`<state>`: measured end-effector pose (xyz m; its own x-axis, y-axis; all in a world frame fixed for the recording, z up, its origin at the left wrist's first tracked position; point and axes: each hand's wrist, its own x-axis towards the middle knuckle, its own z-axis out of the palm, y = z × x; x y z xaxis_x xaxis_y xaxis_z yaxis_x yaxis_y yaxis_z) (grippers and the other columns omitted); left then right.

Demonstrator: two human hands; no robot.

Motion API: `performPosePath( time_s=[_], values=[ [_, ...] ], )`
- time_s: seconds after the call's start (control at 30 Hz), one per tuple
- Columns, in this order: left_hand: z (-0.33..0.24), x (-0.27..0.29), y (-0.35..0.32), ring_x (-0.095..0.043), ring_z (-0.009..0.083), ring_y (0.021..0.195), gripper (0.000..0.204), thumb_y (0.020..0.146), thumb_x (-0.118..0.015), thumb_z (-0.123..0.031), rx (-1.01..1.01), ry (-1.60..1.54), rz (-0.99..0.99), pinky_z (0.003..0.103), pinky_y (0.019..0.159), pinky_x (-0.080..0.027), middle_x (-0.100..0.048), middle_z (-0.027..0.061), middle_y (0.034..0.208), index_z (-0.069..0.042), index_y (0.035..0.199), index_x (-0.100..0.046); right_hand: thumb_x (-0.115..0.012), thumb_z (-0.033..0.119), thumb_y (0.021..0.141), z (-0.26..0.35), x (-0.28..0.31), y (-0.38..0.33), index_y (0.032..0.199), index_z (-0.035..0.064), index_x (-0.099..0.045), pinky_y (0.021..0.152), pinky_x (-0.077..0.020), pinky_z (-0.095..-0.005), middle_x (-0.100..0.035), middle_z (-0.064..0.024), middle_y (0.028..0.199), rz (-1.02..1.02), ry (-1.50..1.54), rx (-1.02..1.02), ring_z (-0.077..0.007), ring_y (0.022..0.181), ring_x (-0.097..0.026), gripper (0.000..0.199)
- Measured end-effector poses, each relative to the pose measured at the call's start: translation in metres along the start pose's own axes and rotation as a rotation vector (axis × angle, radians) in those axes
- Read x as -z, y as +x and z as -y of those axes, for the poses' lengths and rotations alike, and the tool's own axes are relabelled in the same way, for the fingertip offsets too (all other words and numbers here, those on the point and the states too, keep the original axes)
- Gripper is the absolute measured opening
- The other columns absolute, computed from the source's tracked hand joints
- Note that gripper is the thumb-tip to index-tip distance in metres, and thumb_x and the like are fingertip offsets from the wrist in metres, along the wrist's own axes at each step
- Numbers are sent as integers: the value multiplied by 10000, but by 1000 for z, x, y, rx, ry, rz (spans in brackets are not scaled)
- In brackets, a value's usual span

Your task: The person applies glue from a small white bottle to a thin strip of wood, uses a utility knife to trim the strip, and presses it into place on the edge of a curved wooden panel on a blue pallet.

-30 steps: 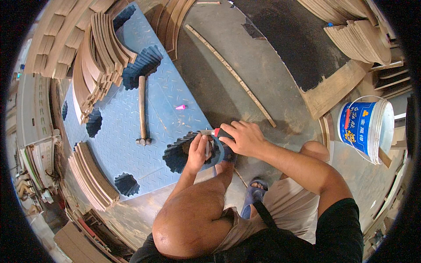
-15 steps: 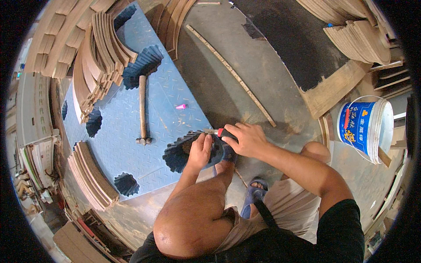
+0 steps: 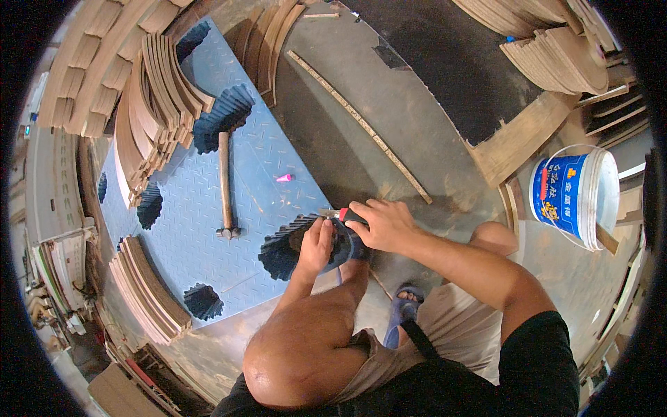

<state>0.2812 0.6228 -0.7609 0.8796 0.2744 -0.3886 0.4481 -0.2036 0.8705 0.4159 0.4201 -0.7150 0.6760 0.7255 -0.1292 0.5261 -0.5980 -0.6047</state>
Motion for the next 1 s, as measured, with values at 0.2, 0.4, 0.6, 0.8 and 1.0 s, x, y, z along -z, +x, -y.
performPosePath(
  time_s=[0.2, 0.4, 0.6, 0.8, 1.0],
  values=[
    [1, 0, -1, -635, 417, 728, 340, 1203, -461, -227, -119, 83, 14, 488, 668, -511, -606, 205, 819, 4, 1010, -619, -686, 499, 1040, 1, 2, 4, 1302, 139, -735, 767, -614, -576, -812, -175, 1073, 48, 47, -35, -416, 953, -793, 449],
    [15, -1, -1, -636, 443, 755, 316, 1203, -454, -207, -209, 132, -9, 497, 684, -516, -612, 210, 872, 5, 1027, -609, -684, 495, 1038, 6, 6, 10, 1329, 147, -754, 827, -597, -586, -817, -177, 1113, 102, 94, -96, -419, 1007, -784, 459],
    [-5, -6, -1, -604, 370, 684, 422, 1221, -462, -320, -79, 48, -61, 461, 660, -485, -638, 193, 783, -5, 981, -610, -687, 500, 1032, 8, -1, 6, 1210, 149, -762, 765, -598, -595, -817, -169, 1007, -2, 109, -94, -429, 927, -787, 400],
    [4, -5, 1, -581, 349, 668, 430, 1215, -468, -328, -50, 38, -71, 465, 654, -469, -599, 177, 748, -9, 952, -586, -677, 507, 1044, 4, -5, 0, 1257, 155, -759, 761, -593, -590, -815, -174, 1006, -6, 53, -74, -416, 929, -792, 420],
    [4, -4, 0, -578, 358, 670, 441, 1214, -449, -349, -73, 71, -60, 476, 655, -465, -589, 177, 743, -12, 958, -573, -678, 516, 1041, 2, -2, 1, 1317, 159, -765, 764, -594, -594, -820, -185, 1032, 36, 65, -85, -419, 924, -794, 460]
  ],
)
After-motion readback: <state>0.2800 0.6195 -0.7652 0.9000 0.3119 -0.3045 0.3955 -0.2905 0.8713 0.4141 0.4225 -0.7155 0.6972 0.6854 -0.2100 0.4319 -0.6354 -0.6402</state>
